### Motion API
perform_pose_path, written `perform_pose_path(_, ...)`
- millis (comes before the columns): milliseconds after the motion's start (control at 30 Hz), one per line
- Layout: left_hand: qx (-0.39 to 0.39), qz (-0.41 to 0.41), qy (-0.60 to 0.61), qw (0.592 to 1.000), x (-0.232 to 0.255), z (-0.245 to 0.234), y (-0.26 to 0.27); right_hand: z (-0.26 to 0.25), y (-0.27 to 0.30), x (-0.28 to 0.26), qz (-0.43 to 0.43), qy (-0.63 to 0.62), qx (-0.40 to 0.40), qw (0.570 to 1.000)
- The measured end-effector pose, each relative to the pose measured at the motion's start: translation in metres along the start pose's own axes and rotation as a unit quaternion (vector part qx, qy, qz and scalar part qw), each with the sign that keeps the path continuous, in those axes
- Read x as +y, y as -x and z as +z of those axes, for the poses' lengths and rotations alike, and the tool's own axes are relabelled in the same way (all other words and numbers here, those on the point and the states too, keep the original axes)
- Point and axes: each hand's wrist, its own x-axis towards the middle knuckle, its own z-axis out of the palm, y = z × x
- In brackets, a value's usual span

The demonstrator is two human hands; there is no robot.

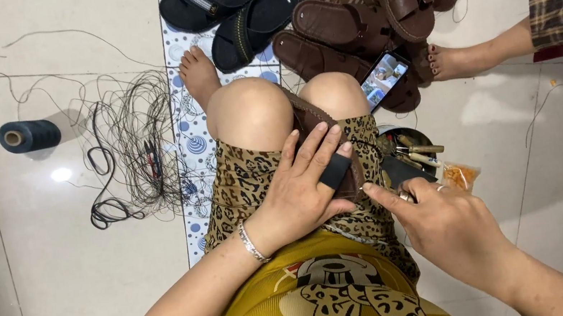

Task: Hand-sewing a leather sandal strap to the sole using a needle and thread.

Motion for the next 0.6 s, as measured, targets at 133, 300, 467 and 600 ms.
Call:
perform_pose_path(133, 0.012, 0.001, -0.01, 1.0, -0.001, 0.014, -0.003, -0.006, -0.003, -0.009, -0.006, 0.16, 0.013, 0.987)
perform_pose_path(300, 0.035, 0.009, 0.017, 0.999, -0.012, 0.023, -0.001, 0.005, -0.028, 0.006, -0.047, 0.052, 0.018, 0.997)
perform_pose_path(467, 0.143, 0.066, -0.021, 0.987, -0.015, 0.022, -0.005, 0.018, -0.038, 0.018, -0.009, -0.047, -0.084, 0.995)
perform_pose_path(600, 0.223, 0.055, -0.039, 0.972, -0.01, 0.026, 0.011, 0.009, -0.034, 0.012, -0.035, -0.071, -0.023, 0.997)
